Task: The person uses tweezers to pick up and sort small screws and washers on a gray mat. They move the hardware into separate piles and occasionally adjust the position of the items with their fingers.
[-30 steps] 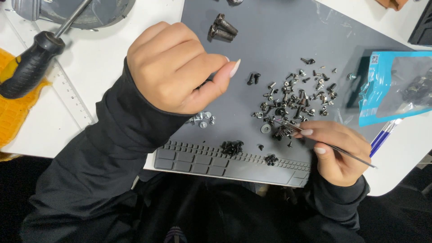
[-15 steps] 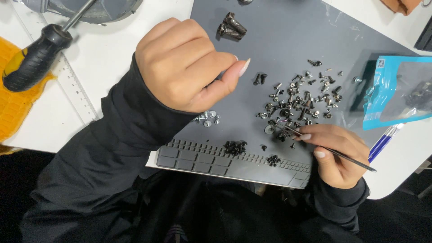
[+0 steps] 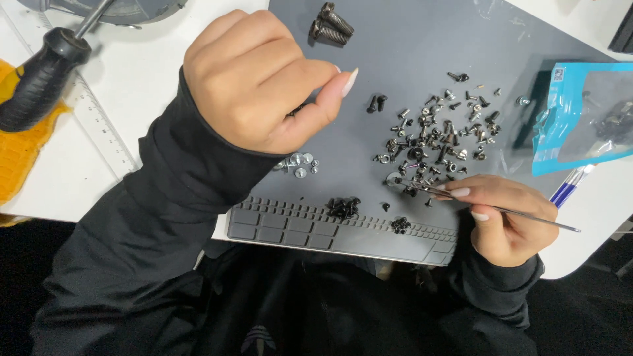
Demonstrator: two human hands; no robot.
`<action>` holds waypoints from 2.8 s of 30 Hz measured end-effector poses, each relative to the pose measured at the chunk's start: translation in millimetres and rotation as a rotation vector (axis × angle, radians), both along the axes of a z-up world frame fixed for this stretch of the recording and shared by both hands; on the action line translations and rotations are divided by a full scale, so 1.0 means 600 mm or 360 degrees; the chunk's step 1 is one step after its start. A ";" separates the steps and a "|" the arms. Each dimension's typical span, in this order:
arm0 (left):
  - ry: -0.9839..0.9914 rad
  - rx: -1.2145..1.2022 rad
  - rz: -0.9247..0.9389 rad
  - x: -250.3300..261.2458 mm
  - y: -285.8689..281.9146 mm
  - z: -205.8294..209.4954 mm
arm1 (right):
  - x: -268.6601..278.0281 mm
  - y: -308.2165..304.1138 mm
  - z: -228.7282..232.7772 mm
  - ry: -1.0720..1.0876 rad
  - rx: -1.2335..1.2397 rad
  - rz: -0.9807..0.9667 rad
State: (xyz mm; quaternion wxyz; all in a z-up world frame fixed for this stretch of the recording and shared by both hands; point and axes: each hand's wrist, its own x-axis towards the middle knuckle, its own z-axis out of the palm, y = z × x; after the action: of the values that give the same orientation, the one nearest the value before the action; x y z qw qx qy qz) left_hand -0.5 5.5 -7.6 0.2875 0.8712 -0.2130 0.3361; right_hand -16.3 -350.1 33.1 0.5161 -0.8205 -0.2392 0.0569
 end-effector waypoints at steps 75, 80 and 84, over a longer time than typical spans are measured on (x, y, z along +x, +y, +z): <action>0.0029 -0.0106 -0.0088 -0.005 0.003 0.005 | -0.013 -0.044 0.001 -0.0168 0.0121 -0.0237; 0.0193 -0.0013 -0.0107 -0.016 0.010 -0.010 | 0.019 -0.120 0.023 -0.0491 0.0620 -0.0427; 0.0190 0.0038 -0.0071 -0.020 0.014 -0.024 | 0.008 -0.235 0.007 -0.0268 0.0833 -0.0441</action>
State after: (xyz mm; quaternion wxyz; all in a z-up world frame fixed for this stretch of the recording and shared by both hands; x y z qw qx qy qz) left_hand -12.3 14.0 -22.2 0.2966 0.8881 -0.2188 0.2745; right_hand -11.4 -490.8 37.6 0.6911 -0.6863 -0.1736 -0.1456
